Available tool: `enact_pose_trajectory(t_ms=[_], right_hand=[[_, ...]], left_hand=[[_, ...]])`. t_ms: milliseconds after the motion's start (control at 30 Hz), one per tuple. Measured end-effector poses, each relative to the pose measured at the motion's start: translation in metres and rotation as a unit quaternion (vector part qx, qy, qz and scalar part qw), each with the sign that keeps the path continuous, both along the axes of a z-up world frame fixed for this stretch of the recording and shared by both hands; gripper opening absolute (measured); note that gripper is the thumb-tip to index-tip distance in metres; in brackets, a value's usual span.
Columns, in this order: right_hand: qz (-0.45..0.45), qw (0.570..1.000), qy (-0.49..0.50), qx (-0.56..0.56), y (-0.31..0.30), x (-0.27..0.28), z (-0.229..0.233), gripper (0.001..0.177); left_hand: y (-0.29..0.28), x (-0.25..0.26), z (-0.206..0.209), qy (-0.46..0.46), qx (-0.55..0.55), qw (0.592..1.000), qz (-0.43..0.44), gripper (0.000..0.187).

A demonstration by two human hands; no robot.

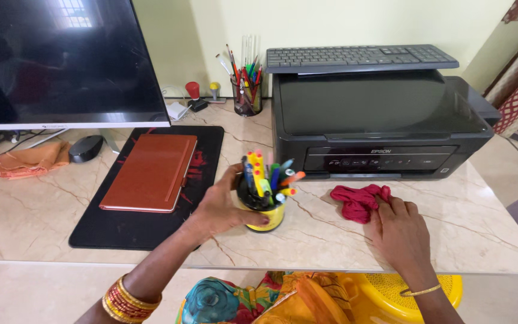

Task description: The person wipes the top and front surfaces of a black Epson printer with a red cloth. They then move a yellow pen holder and a black pen holder to clean underneath them, and finally pick up and inspect several pens from the holders.

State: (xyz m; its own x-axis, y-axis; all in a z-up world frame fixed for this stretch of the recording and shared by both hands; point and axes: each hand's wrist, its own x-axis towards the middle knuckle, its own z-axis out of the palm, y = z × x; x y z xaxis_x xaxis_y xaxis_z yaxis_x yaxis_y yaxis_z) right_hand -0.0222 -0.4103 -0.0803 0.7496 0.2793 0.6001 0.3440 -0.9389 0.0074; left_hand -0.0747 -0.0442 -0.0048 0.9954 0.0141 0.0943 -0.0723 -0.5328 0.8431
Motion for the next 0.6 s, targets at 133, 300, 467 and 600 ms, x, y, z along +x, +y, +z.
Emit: enact_pose_trajectory(t_ms=[133,300,467,600], right_hand=[[0.009,1.000,-0.006,0.001,-0.002,-0.001,0.000,0.033],[0.052,0.998,0.005,0.039,0.001,-0.008,0.007,0.032],[0.073,0.994,0.031,0.080,0.006,-0.017,0.017,0.030],[0.142,0.984,-0.003,0.108,0.009,-0.024,0.023,0.040]], left_hand=[[-0.035,0.009,-0.006,-0.038,-0.030,0.997,-0.067,0.121],[-0.076,0.022,-0.005,-0.046,0.000,0.997,-0.064,0.119],[-0.103,0.035,-0.007,-0.069,0.021,0.996,-0.052,0.120],[-0.111,0.042,-0.010,-0.083,0.026,0.995,-0.048,0.121]])
